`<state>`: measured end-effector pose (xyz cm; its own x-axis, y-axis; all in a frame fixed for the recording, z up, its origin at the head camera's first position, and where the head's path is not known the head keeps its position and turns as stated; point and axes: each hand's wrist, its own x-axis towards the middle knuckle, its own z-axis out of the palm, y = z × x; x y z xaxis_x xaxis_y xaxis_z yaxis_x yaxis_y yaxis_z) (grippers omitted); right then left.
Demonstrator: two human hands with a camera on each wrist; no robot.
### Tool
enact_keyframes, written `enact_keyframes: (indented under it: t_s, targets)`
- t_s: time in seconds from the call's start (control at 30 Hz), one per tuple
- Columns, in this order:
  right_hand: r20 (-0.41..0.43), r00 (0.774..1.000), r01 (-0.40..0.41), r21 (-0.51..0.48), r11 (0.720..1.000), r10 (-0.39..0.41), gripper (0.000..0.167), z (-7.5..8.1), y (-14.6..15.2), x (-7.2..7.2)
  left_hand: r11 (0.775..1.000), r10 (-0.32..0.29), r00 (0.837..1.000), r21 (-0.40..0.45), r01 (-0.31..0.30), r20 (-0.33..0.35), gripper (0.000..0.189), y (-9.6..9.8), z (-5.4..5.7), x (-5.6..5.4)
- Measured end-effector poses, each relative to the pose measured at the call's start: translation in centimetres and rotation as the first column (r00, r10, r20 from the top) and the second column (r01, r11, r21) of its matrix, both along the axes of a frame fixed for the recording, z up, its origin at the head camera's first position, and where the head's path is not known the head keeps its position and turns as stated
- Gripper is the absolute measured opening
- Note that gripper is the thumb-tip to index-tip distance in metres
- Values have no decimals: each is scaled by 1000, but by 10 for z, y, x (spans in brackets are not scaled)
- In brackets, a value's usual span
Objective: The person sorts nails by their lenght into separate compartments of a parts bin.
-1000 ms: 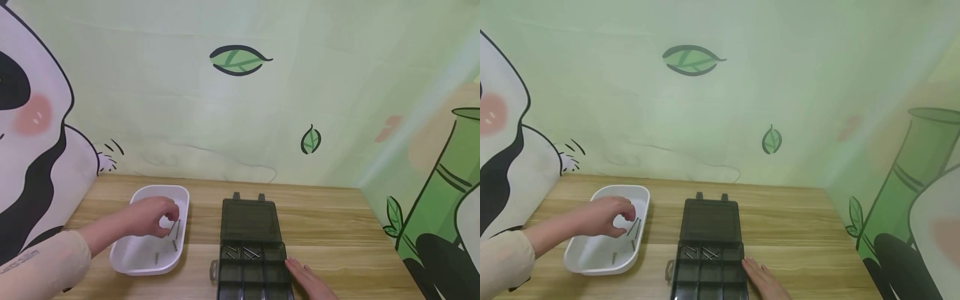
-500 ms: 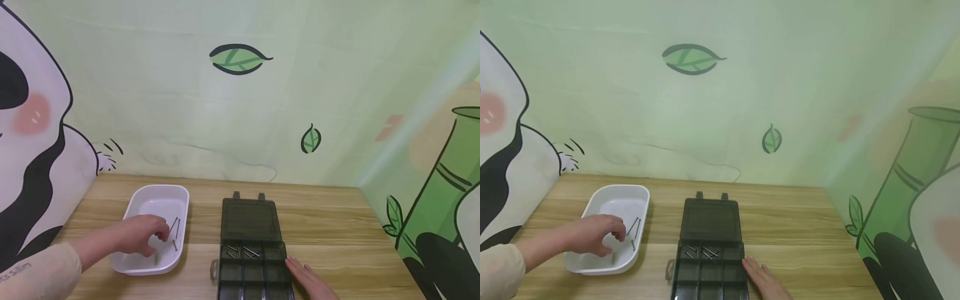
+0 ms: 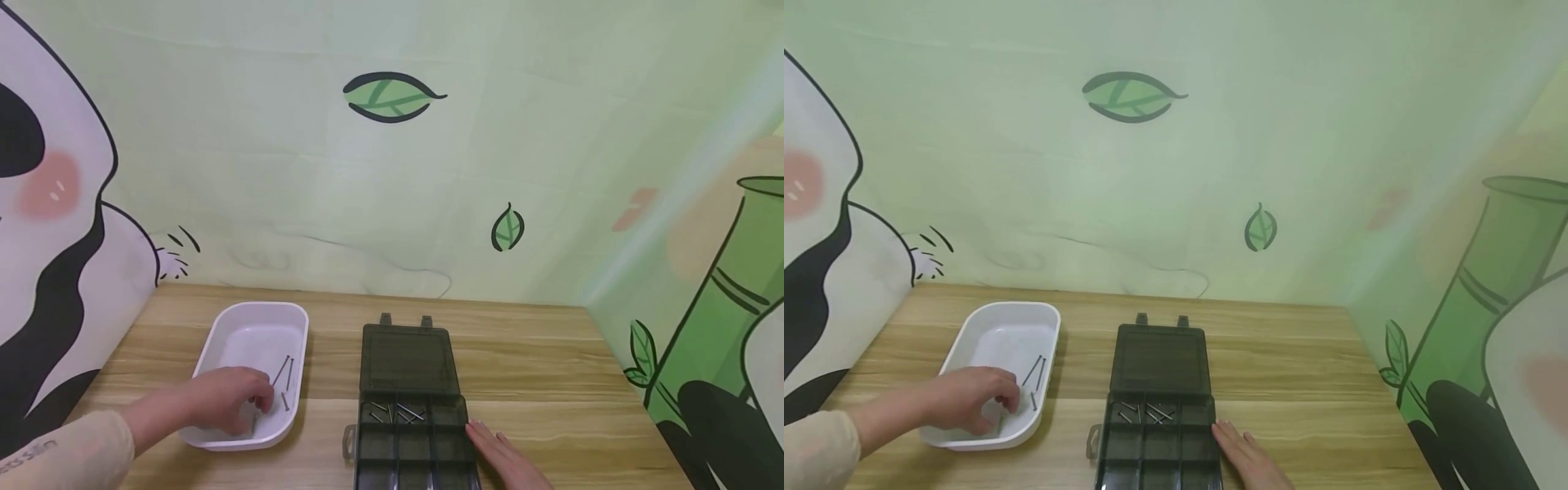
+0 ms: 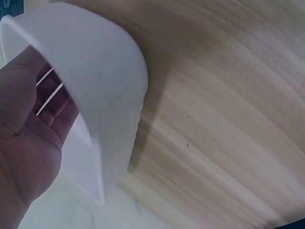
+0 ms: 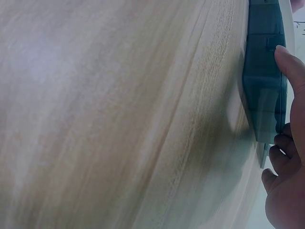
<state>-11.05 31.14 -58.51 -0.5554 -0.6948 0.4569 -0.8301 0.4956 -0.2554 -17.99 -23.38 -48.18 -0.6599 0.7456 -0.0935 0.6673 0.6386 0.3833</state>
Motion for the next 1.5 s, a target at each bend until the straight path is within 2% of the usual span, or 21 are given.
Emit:
enact_keyframes:
  t_s: [0.1,0.33,0.5,0.73,0.9,1.03,1.17,1.3,1.4,1.5]
  targets:
    - [-13,1000,-5,-4,1000,5,89,-6,2,-2,1000,-7,1000,-6,7,-1,35,0,-4,2]
    - [40,999,21,50,999,-23,91,-18,8,-3,999,-52,997,5,53,-54,36,2,-12,3]
    - [55,998,6,16,1000,-7,90,-17,7,-2,998,-67,994,-6,66,-85,37,4,-15,3]
    - [73,997,15,43,999,-18,90,-12,6,0,997,-70,989,-35,66,-130,33,5,-17,2]
    - [60,998,10,3,1000,-10,90,-13,4,0,998,-60,984,-46,53,-165,33,4,-19,2]
    - [58,998,11,7,1000,-12,90,-14,4,-1,998,-43,985,-49,35,-165,33,4,-18,4]
    - [50,999,13,33,999,-14,90,-14,5,-1,999,-8,989,-40,3,-144,31,2,-13,3]
    - [41,999,7,6,1000,-7,90,-10,2,-1,999,32,992,-7,-33,-123,28,2,-1,-2]
    - [42,999,10,18,1000,-11,91,-10,4,-2,1000,27,990,18,-25,-141,27,5,10,-8]
    - [30,999,19,70,997,-21,94,-14,8,-3,999,12,985,41,-5,-170,27,12,23,-14]
